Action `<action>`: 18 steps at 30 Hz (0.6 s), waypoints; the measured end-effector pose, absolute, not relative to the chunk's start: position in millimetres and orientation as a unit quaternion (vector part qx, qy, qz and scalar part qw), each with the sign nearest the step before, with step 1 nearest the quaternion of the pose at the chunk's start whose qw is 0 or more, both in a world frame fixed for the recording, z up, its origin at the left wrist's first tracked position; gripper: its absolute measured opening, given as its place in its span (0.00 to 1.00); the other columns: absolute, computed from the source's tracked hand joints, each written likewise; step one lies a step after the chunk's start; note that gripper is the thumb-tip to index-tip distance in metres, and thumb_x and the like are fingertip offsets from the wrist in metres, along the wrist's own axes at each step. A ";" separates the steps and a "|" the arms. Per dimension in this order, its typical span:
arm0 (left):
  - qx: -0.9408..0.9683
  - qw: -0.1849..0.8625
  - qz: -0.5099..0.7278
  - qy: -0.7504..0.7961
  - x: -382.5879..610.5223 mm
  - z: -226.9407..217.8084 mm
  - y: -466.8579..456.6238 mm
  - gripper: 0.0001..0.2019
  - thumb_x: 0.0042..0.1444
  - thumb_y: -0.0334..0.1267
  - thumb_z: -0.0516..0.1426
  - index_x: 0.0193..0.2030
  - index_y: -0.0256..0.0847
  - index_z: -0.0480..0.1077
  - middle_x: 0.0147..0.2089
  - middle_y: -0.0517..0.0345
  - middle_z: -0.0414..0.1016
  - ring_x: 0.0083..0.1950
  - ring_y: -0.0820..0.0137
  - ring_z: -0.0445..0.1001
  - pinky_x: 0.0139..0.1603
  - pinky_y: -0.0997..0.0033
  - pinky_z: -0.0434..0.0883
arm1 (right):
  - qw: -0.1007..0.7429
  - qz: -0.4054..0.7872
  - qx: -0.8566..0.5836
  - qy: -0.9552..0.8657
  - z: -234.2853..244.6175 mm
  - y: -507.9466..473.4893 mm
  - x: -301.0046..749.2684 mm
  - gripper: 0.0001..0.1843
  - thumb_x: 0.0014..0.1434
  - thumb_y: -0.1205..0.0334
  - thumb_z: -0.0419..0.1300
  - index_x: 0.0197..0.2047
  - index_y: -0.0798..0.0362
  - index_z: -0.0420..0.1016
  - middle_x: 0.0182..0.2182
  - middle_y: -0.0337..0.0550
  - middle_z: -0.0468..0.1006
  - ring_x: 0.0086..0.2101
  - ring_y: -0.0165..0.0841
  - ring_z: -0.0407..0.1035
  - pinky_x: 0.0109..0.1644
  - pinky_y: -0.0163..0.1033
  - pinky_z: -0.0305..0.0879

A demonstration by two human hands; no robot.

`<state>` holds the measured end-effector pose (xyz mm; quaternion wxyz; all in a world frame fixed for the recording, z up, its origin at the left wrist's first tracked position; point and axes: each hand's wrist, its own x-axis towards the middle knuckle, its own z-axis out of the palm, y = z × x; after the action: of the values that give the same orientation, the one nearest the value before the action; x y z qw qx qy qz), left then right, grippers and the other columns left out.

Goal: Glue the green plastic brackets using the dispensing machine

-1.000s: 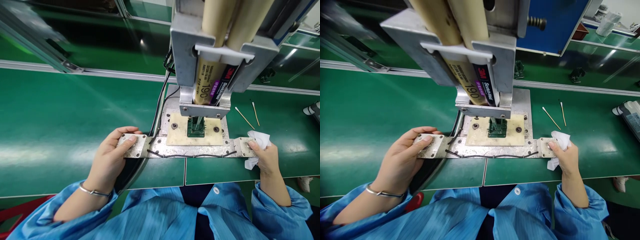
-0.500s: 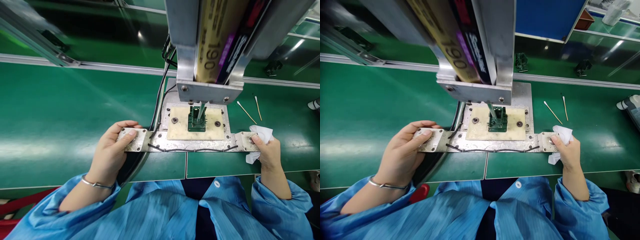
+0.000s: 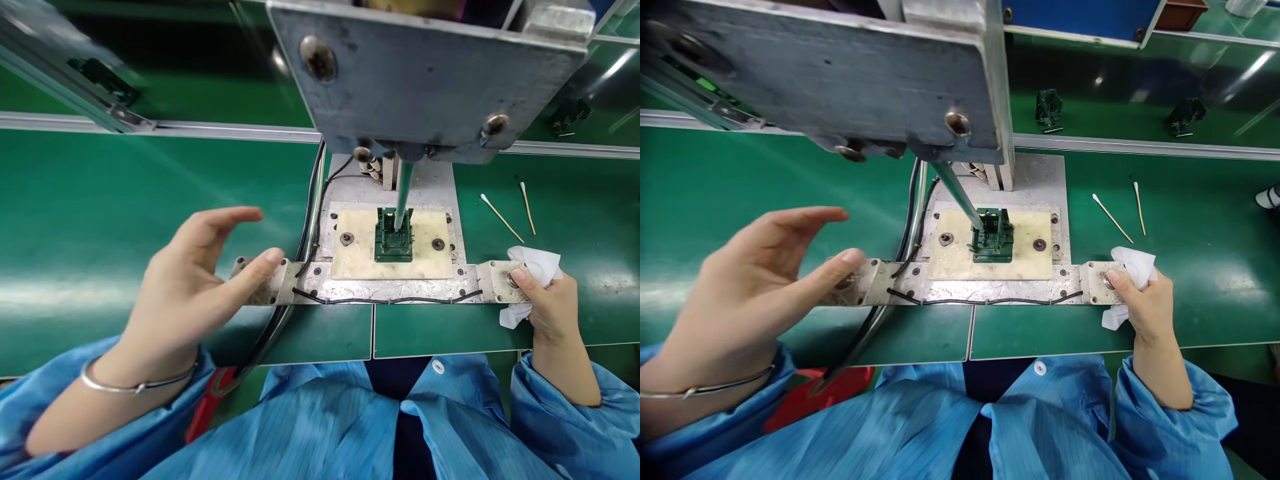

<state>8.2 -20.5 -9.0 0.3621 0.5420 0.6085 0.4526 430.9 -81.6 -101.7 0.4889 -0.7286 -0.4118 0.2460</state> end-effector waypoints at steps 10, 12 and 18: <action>0.708 0.461 0.281 0.455 86.4 -17.0 31.1 0.35 0.37 0.43 0.71 0.53 0.43 0.65 0.56 0.49 0.71 0.59 0.56 0.70 0.65 0.52 0.65 | 0.474 0.237 -0.748 -0.400 -93.7 -82.2 422.7 0.27 0.41 0.40 0.71 0.37 0.52 0.79 0.28 0.42 0.78 0.30 0.38 0.71 0.30 0.40 0.68; 0.696 0.489 0.285 0.441 93.2 -14.3 33.0 0.29 0.40 0.41 0.70 0.49 0.40 0.67 0.52 0.49 0.73 0.56 0.58 0.73 0.64 0.54 0.67 | 0.465 0.237 -0.746 -0.414 -94.5 -82.7 424.1 0.27 0.42 0.40 0.71 0.38 0.52 0.80 0.29 0.43 0.79 0.30 0.38 0.71 0.31 0.40 0.67; 0.605 0.604 0.211 0.473 93.7 15.5 27.8 0.29 0.44 0.44 0.69 0.52 0.34 0.70 0.50 0.47 0.76 0.53 0.58 0.74 0.59 0.56 0.70 | 0.442 0.243 -0.751 -0.425 -96.2 -84.1 427.6 0.30 0.43 0.39 0.70 0.42 0.53 0.80 0.30 0.43 0.79 0.32 0.39 0.72 0.33 0.40 0.67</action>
<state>93.7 27.8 15.5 0.6041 0.6054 0.4735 0.2108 427.6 -84.1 -96.2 0.4425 -0.7512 -0.4253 0.2431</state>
